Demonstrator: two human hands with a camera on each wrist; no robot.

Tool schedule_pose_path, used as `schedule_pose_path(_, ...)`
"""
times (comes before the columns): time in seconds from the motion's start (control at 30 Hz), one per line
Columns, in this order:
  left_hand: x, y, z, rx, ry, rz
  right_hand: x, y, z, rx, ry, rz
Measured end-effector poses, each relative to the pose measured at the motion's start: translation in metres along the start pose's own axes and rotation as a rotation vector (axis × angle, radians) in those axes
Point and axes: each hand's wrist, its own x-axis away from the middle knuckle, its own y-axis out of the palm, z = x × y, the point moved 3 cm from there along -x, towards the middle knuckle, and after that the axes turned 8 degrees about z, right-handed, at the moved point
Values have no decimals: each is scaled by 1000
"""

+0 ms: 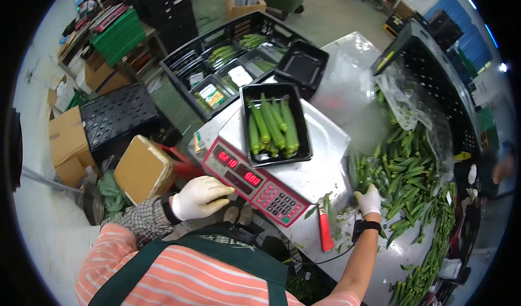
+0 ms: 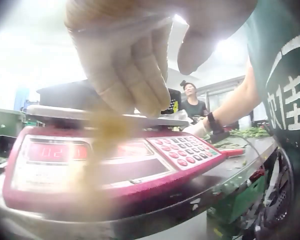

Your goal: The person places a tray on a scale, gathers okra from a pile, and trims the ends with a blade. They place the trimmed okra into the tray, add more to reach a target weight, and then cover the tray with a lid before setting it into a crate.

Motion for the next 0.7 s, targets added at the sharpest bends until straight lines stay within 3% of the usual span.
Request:
schedule_pose_path(0.03,-2,-4,-1,-31,-23,8,-3,-23,-20,179,-57,51)
schedule_pose_path(0.13,-3,-11,-8,-99,-107,40,-48,-83,-78,-331,-260,344)
schedule_pose_path(0.17,-2,-10,-10,-114,-126,50,-60,-105,-109,-361,-438,434)
schedule_pose_path(0.23,-2,-9,-10,-114,-130,73,-89,-123,-162,-317,-601,522)
schedule_pose_path(0.27,-2,-7,-10,-110,-150,92,-108,-126,-180,-158,-651,549)
schedule_pose_path(0.33,-2,-6,-9,-112,-169,114,-142,-120,-200,-12,-697,486)
schedule_pose_path(0.43,2,-9,-10,-138,-190,131,-181,-109,-198,34,-598,337)
schedule_pose_path(0.5,5,-12,-12,-169,-212,203,-200,-103,-187,-340,-362,16)
schedule_pose_path(0.63,11,-14,-18,-197,-285,223,-228,-97,-173,-426,-410,-107)
schedule_pose_path(0.7,9,-13,-18,-187,-289,229,-226,-98,-178,-339,-457,-49)
